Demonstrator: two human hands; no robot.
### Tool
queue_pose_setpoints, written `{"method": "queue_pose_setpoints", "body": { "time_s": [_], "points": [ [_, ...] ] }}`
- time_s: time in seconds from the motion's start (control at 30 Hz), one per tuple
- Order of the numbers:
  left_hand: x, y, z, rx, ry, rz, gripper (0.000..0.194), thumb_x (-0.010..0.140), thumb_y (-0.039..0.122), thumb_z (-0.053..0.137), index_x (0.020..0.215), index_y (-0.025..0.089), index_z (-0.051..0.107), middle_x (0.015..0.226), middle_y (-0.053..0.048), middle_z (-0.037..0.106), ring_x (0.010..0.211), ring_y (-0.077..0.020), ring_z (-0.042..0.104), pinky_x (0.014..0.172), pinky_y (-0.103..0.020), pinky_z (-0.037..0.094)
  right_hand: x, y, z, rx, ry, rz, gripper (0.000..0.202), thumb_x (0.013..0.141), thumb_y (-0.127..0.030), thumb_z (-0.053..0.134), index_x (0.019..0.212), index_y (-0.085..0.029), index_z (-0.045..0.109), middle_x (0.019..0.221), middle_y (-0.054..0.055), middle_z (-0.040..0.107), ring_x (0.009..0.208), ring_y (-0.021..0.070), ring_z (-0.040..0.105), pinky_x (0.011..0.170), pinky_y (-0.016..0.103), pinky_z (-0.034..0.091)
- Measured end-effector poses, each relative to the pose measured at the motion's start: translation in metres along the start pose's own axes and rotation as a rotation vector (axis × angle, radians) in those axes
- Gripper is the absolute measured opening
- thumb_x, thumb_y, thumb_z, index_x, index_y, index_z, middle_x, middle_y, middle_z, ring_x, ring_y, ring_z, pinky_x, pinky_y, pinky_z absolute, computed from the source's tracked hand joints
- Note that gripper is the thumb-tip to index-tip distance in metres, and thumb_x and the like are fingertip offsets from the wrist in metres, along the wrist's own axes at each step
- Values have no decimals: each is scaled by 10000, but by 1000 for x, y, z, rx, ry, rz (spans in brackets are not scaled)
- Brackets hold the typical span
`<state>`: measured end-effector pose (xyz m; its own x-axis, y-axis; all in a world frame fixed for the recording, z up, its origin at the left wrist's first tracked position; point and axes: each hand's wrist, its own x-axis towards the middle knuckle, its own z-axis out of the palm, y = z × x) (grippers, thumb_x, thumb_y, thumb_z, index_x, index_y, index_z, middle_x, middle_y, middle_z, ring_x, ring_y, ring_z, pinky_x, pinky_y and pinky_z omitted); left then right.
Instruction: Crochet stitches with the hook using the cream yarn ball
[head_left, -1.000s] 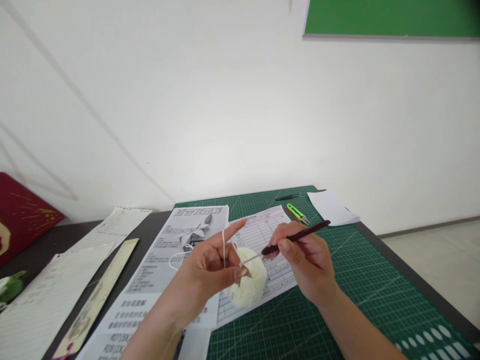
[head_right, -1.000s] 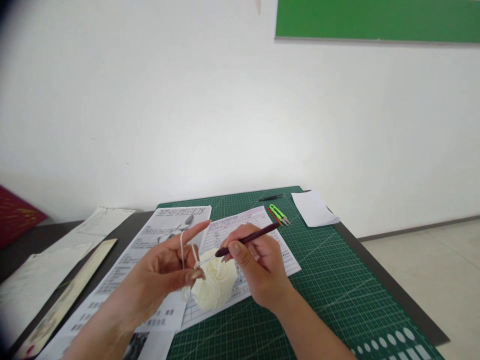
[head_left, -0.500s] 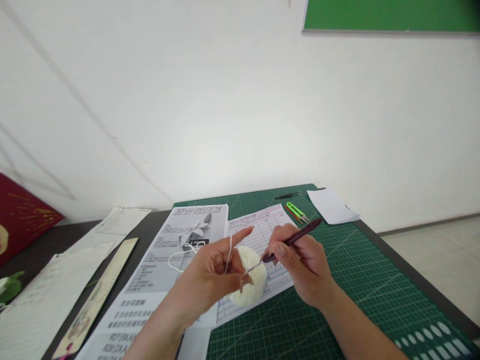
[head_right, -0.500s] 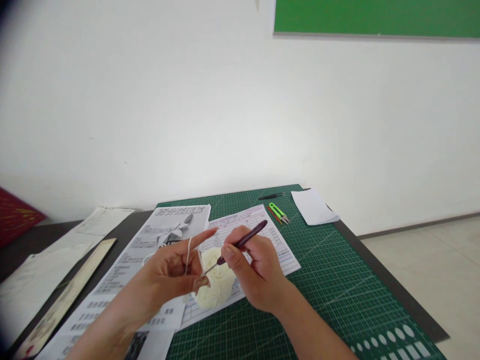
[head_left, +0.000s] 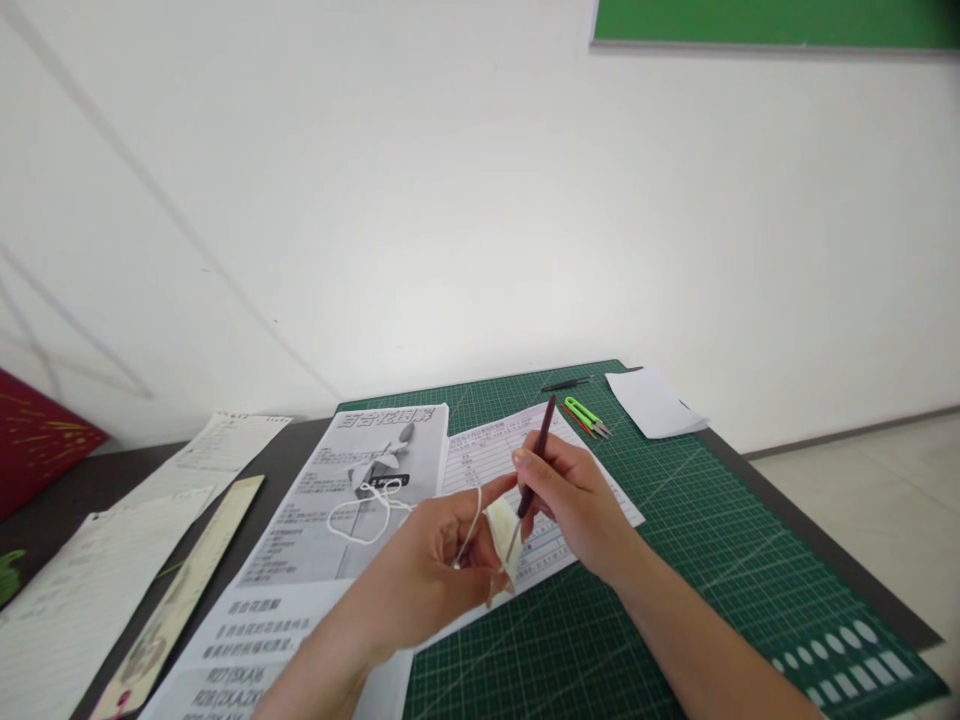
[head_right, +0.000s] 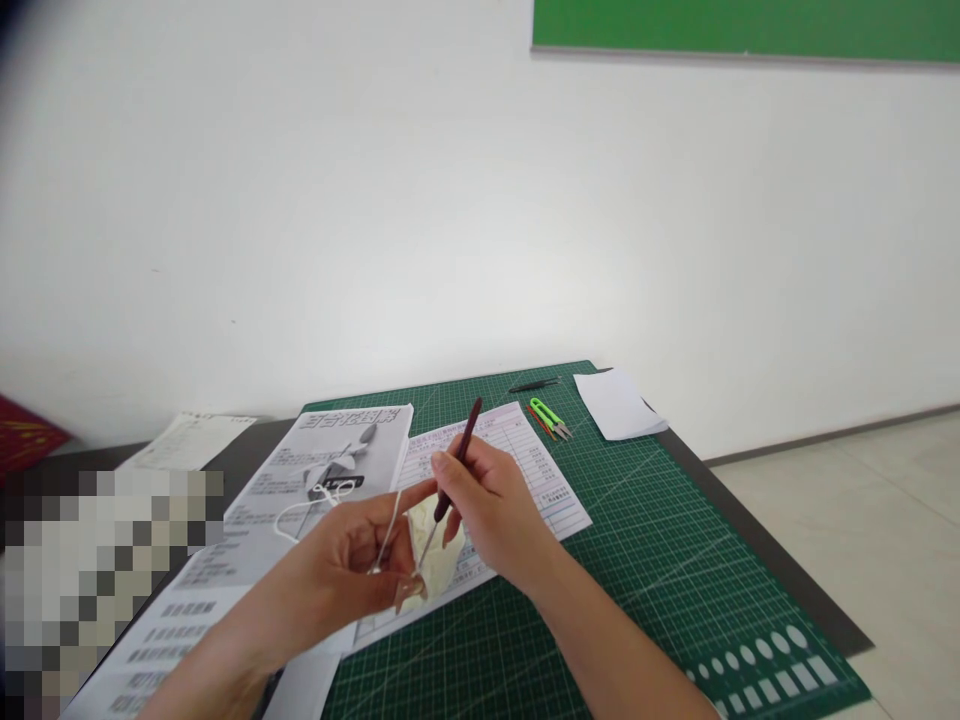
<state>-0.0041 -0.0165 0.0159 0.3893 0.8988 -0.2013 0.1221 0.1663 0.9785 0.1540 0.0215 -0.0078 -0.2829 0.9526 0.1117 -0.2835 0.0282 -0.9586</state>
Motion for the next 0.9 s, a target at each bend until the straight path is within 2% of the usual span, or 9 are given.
{"method": "queue_pose_setpoints", "body": {
  "time_s": [0.07,0.23,0.3,0.47,0.57,0.67,0.8,0.9],
  "points": [
    [0,0,-1,-24,-9,14,487,636,85,685,1112,184,696,573,29,552,518,-108,444,497,-243,316,3,2,1,87,31,58,292,827,-377,611,640,-184,496,469,-91,431,353,50,391,309,141,376],
    [2,-2,-5,-98,-25,56,615,649,74,699,1244,195,606,586,46,538,565,-113,457,551,-249,344,6,5,3,259,85,142,315,769,-391,673,605,-182,506,394,-114,371,321,40,267,276,146,399],
    [2,-5,-6,-125,-14,75,654,661,81,709,1286,214,571,598,50,533,572,-112,464,577,-258,370,6,6,5,331,91,188,326,746,-397,698,593,-179,509,377,-112,383,313,39,266,270,148,392],
    [0,-6,-5,-251,103,107,710,673,186,768,1330,289,521,614,50,529,598,-115,490,588,-252,375,5,10,11,551,90,343,314,722,-378,727,582,-158,552,372,-78,476,301,46,378,274,130,349],
    [-1,-1,-3,-301,238,128,646,659,178,786,1256,327,589,635,50,546,602,-98,480,590,-234,359,6,14,13,700,108,432,222,718,-306,732,634,-138,613,409,-51,551,329,55,467,301,122,394],
    [-2,3,-1,-327,303,150,580,645,165,793,1182,330,648,629,54,534,609,-95,477,613,-236,369,6,16,13,802,114,494,150,752,-239,695,672,-122,645,438,-26,603,338,64,516,330,137,462],
    [-4,5,-1,-315,333,175,572,633,170,797,1172,306,660,642,47,535,607,-103,479,596,-241,375,5,16,14,826,121,492,147,770,-218,681,682,-102,663,464,1,643,344,69,547,345,145,500],
    [-4,5,-2,-286,327,174,567,648,165,782,1180,312,654,639,50,536,596,-100,484,586,-237,380,4,14,15,793,115,408,164,722,-241,740,694,-93,677,486,16,667,370,83,580,370,153,526]
  ]
}}
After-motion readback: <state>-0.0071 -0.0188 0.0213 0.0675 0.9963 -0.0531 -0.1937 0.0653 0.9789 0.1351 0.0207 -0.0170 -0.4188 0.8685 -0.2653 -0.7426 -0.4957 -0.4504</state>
